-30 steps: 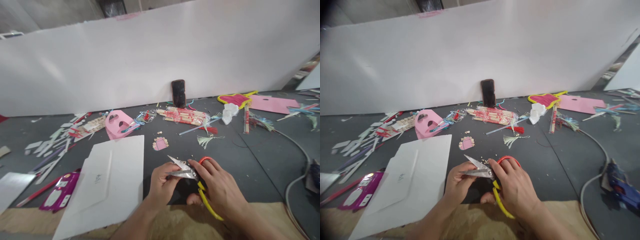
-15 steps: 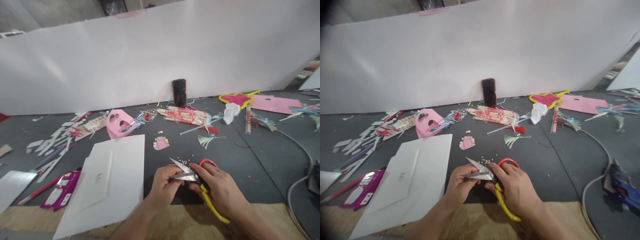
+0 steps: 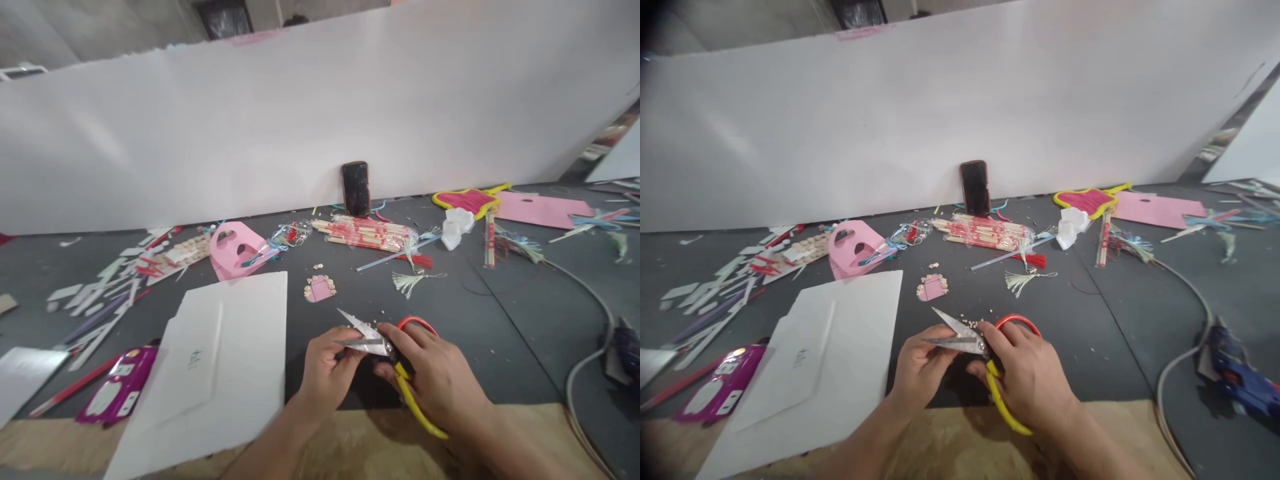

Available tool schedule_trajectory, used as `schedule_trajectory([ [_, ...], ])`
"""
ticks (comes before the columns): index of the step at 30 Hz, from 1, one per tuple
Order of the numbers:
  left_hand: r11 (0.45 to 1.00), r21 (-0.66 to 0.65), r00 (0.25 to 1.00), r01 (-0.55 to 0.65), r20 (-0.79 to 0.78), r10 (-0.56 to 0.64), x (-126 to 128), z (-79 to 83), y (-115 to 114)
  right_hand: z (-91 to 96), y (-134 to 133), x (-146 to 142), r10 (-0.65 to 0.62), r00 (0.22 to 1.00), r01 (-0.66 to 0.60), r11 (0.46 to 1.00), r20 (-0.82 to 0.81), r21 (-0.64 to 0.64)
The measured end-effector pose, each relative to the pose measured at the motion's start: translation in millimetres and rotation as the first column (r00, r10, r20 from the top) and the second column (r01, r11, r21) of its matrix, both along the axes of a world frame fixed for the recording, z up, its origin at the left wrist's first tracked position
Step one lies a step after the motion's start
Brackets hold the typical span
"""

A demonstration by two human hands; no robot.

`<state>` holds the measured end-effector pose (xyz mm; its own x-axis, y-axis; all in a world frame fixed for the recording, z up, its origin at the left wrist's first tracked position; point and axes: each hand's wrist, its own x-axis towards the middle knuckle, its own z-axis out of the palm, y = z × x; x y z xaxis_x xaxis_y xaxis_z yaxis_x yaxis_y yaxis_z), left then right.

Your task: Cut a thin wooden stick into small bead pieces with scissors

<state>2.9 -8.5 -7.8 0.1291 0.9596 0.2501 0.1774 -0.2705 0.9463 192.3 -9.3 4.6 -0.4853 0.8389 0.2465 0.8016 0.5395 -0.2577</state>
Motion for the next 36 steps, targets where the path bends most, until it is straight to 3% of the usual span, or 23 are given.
schedule_trajectory([
  [8, 1.000, -0.007, 0.997, 0.008, 0.078, -0.008, -1.5, -0.7, -0.2, 7.7, -0.9, -1.6, 0.017, 1.000, -0.016, 0.999, 0.025, -0.042],
  [18, 1.000, 0.013, 1.000, 0.022, -0.008, -0.022, -3.4, 5.7, 0.2, 6.0, -0.9, -2.2, 0.034, 0.999, -0.033, 0.999, 0.022, -0.027],
  [29, 0.999, 0.018, 0.998, 0.029, -0.057, -0.028, 0.3, 2.0, -1.6, -0.7, -4.1, 0.3, 0.028, 1.000, -0.028, 0.998, 0.003, -0.054],
  [36, 0.995, 0.102, 0.996, -0.009, -0.090, 0.019, 0.1, -0.8, -1.2, 3.8, -4.5, -0.3, 0.036, 0.999, -0.037, 0.996, -0.013, -0.076],
])
